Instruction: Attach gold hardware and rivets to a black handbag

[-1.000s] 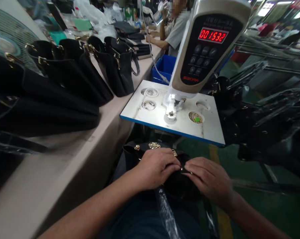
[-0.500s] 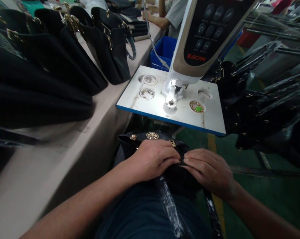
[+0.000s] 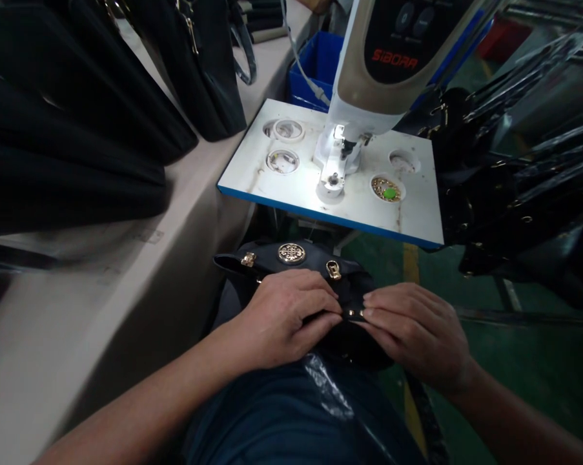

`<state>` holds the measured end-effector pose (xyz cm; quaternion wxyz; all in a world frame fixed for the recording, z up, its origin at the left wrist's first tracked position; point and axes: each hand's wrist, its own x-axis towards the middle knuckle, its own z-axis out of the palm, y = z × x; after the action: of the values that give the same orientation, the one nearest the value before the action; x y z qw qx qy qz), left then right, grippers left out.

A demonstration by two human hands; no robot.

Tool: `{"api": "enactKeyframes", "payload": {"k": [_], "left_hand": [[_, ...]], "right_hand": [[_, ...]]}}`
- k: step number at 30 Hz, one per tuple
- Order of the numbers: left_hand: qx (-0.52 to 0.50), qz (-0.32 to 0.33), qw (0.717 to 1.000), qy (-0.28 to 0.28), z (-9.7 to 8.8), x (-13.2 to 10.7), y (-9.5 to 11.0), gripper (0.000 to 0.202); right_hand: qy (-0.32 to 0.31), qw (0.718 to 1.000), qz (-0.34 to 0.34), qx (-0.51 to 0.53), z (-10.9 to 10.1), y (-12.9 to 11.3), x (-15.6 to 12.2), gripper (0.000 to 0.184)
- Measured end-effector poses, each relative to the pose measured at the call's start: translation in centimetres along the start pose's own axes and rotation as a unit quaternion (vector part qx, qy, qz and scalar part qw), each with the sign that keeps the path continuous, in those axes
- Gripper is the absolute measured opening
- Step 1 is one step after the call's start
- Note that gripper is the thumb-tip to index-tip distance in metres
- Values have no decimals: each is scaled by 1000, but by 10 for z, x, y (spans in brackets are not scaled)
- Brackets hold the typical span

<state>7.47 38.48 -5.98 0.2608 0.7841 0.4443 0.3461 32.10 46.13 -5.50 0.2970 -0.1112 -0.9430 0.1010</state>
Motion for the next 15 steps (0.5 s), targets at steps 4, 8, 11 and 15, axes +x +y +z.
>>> {"api": "enactKeyframes", "payload": {"k": [4,8,11,15], "left_hand": [[11,-6,1000,17,7,-9,7,17],[30,-11,999,27,14,-13,12,16],[25,-9,999,33,14,-13,12,16],[24,-19,999,33,12,-14,13,15]], "right_hand": [[-2,1000,5,11,-7,-3,-7,25],[-10,1000,6,18,-10,-7,-11,27],[-19,1000,12,17,-7,-6,-13,29],[-2,1000,20,21,-4,-6,-18,25]]}}
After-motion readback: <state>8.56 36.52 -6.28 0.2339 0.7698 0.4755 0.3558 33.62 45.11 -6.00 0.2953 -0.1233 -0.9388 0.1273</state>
